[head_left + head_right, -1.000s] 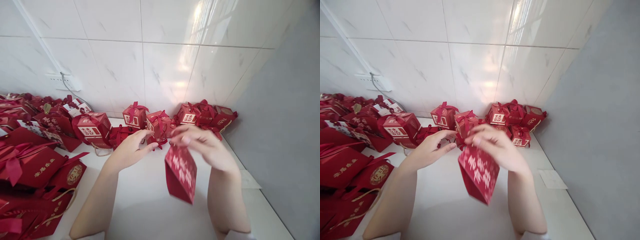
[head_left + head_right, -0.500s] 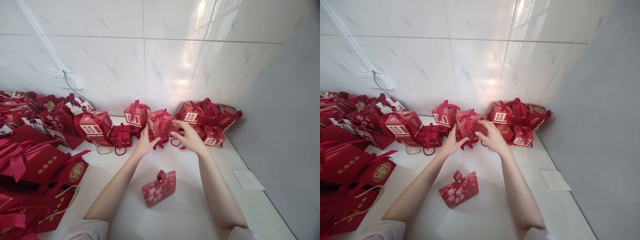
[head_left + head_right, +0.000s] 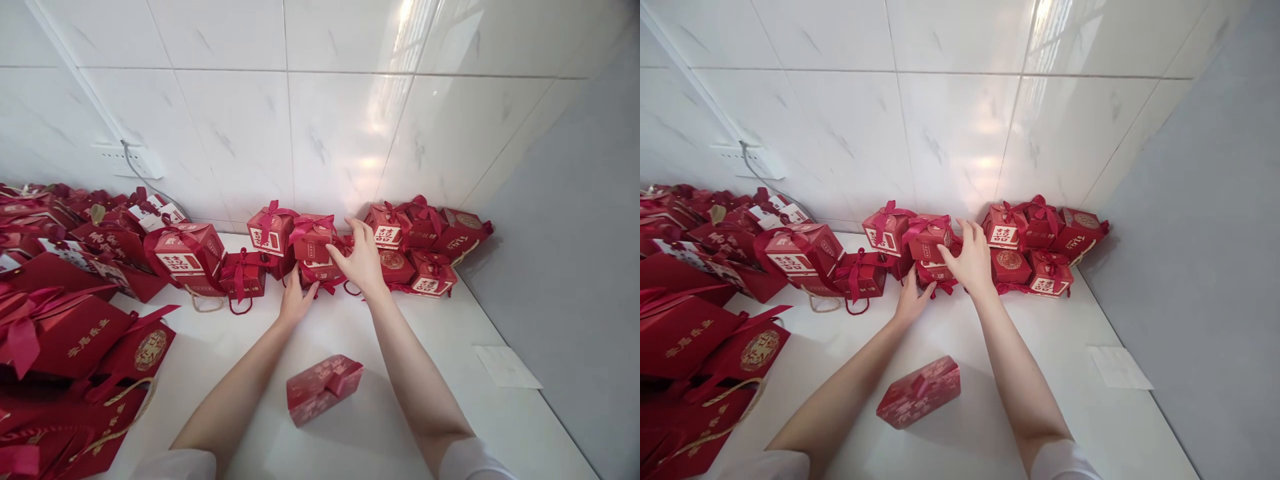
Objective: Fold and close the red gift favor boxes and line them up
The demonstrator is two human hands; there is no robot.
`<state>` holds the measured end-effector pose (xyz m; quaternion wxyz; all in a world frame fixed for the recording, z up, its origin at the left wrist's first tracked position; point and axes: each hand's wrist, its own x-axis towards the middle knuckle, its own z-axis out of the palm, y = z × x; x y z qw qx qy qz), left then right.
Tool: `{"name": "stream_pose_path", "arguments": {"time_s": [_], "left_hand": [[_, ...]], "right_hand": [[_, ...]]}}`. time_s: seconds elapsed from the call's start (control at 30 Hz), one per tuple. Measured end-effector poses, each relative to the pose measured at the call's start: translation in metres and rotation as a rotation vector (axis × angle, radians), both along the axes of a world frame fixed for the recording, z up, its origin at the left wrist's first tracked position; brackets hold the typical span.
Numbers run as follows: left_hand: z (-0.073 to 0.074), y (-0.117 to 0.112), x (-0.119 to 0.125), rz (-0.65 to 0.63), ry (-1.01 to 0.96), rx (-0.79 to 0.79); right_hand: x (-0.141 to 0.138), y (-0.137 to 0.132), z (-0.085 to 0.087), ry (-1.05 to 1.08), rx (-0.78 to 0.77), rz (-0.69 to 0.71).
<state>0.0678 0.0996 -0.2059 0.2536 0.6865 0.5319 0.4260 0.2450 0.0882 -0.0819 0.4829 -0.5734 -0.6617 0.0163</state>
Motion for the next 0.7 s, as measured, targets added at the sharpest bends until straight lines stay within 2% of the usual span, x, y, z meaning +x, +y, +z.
{"name": "stream_pose_path", "arguments": {"time_s": [0.1,0.27,0.33,0.4,0.5,0.57,0.63,0.7], "left_hand": [[0.001,0.0,0.0,-0.007,-0.002,0.029],[-0.003,0.002,-0.001,-0.019,-0.023,0.04],[-0.004,0.004,-0.002,0.0,-0.025,0.058],[-0.004,0.008,-0.002,0.04,-0.027,0.078],[-0.002,0.012,-0.001,0.139,-0.046,0.106],[0.001,0.012,0.001,0.201,-0.06,0.152],[0.002,0.009,0.005,0.199,-0.063,0.193],[0.002,0.006,0.009,0.152,-0.035,0.208]], "right_hand": [[-0.002,0.012,0.017,-0.087,-0.003,0.088],[-0.004,0.054,0.034,-0.201,-0.358,0.265],[0.005,0.064,0.037,-0.193,-0.417,0.329],[0.02,0.066,0.04,-0.166,-0.355,0.335],[0.05,0.061,0.046,-0.174,-0.218,0.266],[0.066,0.054,0.049,-0.252,-0.22,0.244],[0.07,0.043,0.048,-0.364,-0.209,0.207],[0.062,0.027,0.04,-0.426,-0.089,0.117]]}}
